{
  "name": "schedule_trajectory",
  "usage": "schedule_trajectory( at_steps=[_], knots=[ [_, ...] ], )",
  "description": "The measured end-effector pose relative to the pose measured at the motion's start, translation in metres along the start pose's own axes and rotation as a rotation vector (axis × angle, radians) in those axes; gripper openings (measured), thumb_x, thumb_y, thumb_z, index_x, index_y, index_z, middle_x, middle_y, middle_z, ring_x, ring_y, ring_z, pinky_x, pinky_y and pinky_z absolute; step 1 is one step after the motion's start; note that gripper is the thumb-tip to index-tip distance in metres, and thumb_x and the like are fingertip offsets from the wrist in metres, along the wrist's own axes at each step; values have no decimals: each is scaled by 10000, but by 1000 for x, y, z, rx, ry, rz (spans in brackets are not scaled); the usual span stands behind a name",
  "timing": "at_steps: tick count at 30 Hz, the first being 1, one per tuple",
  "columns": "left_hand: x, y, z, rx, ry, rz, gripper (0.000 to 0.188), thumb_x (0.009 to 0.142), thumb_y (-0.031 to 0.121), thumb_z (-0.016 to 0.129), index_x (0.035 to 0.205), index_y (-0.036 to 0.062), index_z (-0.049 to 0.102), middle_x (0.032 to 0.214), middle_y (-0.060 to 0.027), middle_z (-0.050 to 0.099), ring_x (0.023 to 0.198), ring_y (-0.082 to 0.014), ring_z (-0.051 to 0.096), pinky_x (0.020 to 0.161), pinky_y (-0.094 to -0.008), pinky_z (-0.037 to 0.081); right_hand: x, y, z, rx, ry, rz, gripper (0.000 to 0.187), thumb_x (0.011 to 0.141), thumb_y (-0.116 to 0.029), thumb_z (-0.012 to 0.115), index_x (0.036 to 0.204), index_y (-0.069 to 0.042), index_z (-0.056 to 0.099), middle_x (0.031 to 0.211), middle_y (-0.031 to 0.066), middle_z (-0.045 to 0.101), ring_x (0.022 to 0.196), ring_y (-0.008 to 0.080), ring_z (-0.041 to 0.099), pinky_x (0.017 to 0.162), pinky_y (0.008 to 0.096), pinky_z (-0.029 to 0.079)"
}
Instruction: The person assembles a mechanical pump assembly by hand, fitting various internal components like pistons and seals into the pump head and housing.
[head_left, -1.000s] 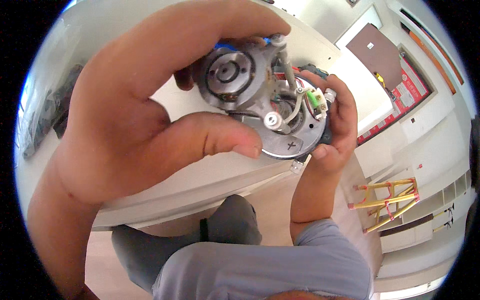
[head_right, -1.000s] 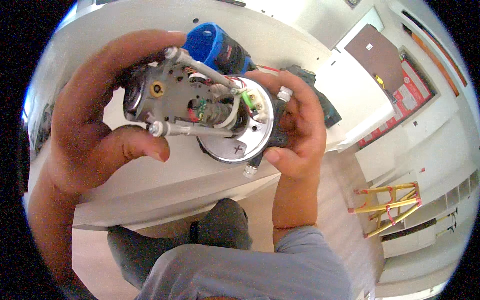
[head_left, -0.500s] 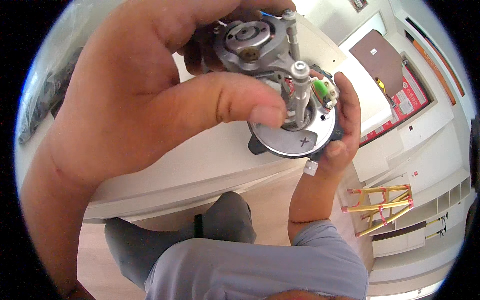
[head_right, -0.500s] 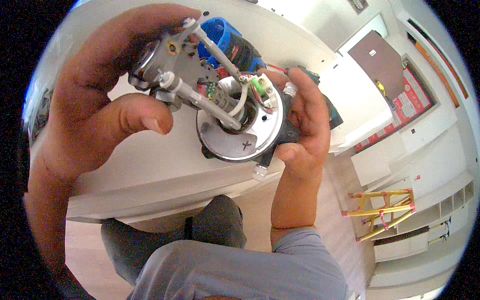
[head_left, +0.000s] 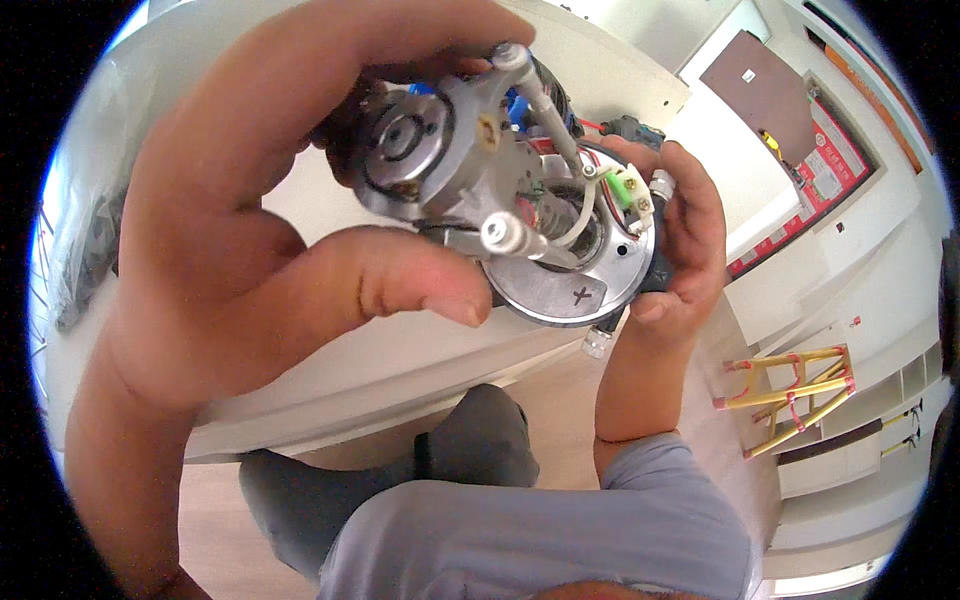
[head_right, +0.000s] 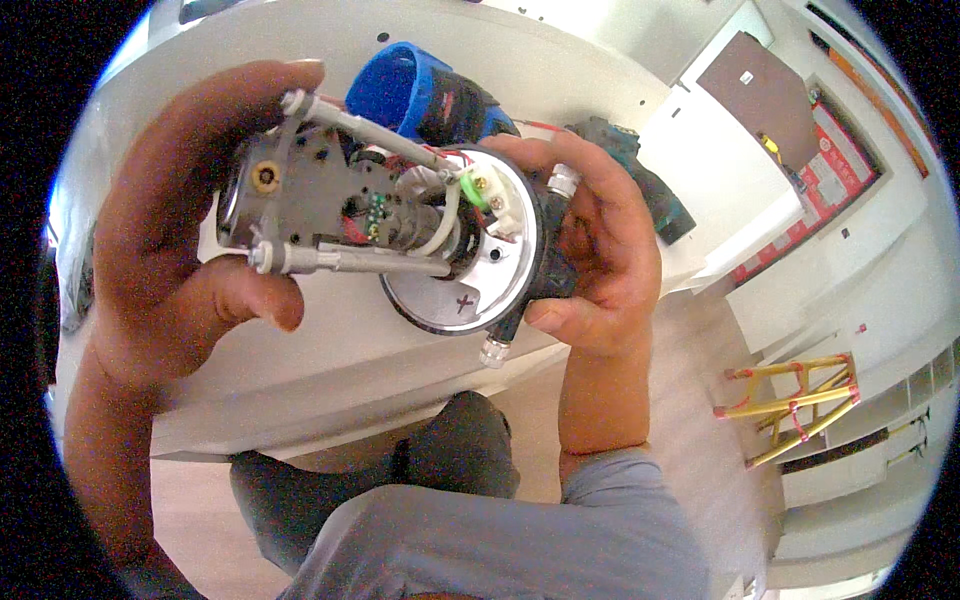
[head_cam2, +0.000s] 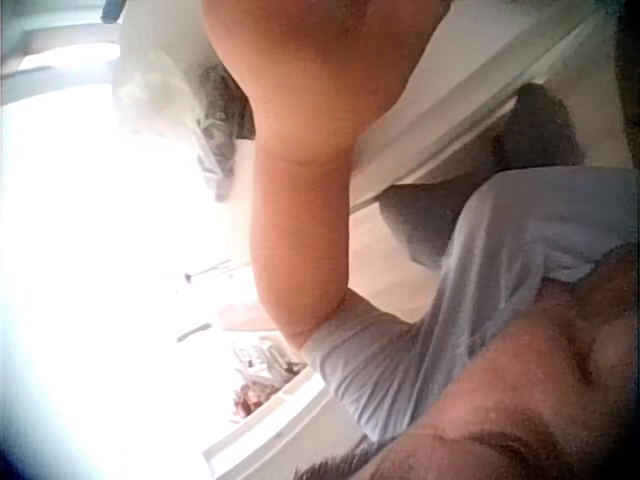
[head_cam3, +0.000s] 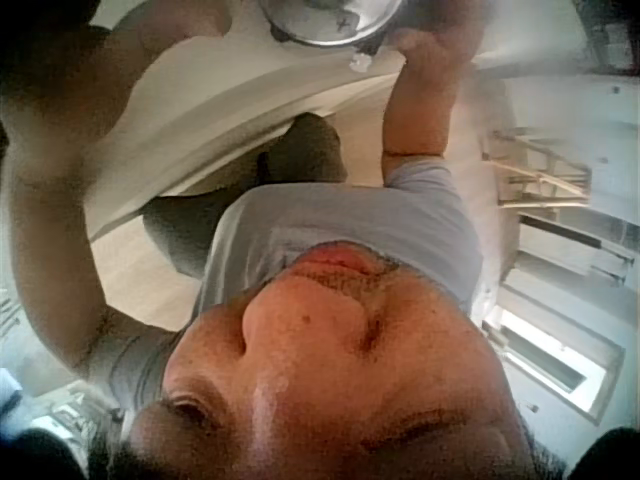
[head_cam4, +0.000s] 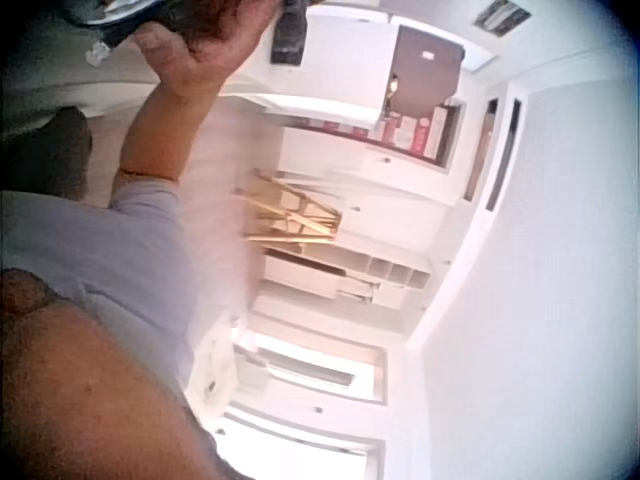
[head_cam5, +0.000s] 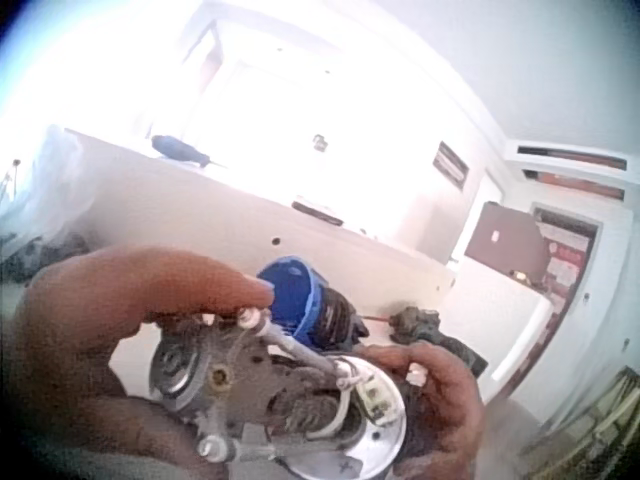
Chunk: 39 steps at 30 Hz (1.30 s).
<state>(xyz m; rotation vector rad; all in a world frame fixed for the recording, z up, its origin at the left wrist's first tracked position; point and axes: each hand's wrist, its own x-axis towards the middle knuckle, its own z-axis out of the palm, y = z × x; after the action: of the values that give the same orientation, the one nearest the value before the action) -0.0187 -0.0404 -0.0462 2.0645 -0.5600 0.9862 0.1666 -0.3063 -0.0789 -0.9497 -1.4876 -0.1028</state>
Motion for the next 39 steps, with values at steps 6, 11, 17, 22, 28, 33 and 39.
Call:
schedule_trajectory(
  at_steps=[6, 11, 17, 22, 28, 33, 39],
  knots=[
    [-1, 3, 1, 41, -8, -38, 1231, 626, 584, 947, 1568, -35, 452, 1488, -166, 604, 1389, -289, 580, 1194, -436, 432, -3, 0, -8, 4, -23, 45, 1104, 743, -320, 973, 1587, 80, 384, 1513, 303, 562, 1432, 386, 553, 1215, 473, 428],
    [5, 9, 2, 68, -70, -40, 1242, 636, 639, 916, 1572, -30, 449, 1456, -174, 617, 1361, -299, 593, 1181, -440, 440, -4, -4, -12, 14, -30, 104, 1083, 746, -303, 971, 1587, 65, 395, 1526, 292, 552, 1433, 381, 554, 1196, 474, 458],
    [8, 8, 1, 67, -93, -65, 1212, 675, 622, 913, 1587, -19, 439, 1446, -183, 621, 1369, -312, 592, 1186, -451, 439, -4, -8, -15, -10, -52, 123, 1094, 709, -302, 1011, 1577, 44, 443, 1522, 257, 568, 1397, 352, 584, 1152, 464, 497],
    [7, 9, 3, -7, -89, -121, 1115, 782, 565, 899, 1603, -11, 413, 1482, -196, 602, 1401, -321, 577, 1197, -458, 435, -4, -12, -20, -139, -58, 119, 1139, 640, -392, 1045, 1530, 61, 496, 1486, 255, 613, 1384, 349, 605, 1145, 444, 478],
    [8, 14, 7, -49, -64, -128, 996, 870, 490, 873, 1603, -5, 415, 1465, -188, 616, 1365, -291, 603, 1177, -423, 451, -5, -17, -20, -240, -49, 144, 1126, 534, -391, 1069, 1515, -103, 599, 1508, 58, 647, 1349, 228, 611, 1040, 383, 530],
    [9, 15, 7, -67, -83, -151, 966, 915, 488, 841, 1610, -11, 391, 1512, -223, 587, 1398, -308, 581, 1189, -433, 441, -2, -22, -21, -315, -98, 137, 1098, 603, -429, 1051, 1493, 3, 573, 1486, 176, 627, 1345, 311, 627, 1090, 447, 534],
    [10, 16, 7, -57, -92, -156, 915, 967, 474, 786, 1621, -11, 368, 1505, -246, 586, 1417, -326, 570, 1195, -431, 436, 1, -23, -25, -436, -135, 14, 1136, 609, -514, 1029, 1485, 45, 569, 1440, 206, 666, 1352, 327, 637, 1158, 466, 488]
  ],
)
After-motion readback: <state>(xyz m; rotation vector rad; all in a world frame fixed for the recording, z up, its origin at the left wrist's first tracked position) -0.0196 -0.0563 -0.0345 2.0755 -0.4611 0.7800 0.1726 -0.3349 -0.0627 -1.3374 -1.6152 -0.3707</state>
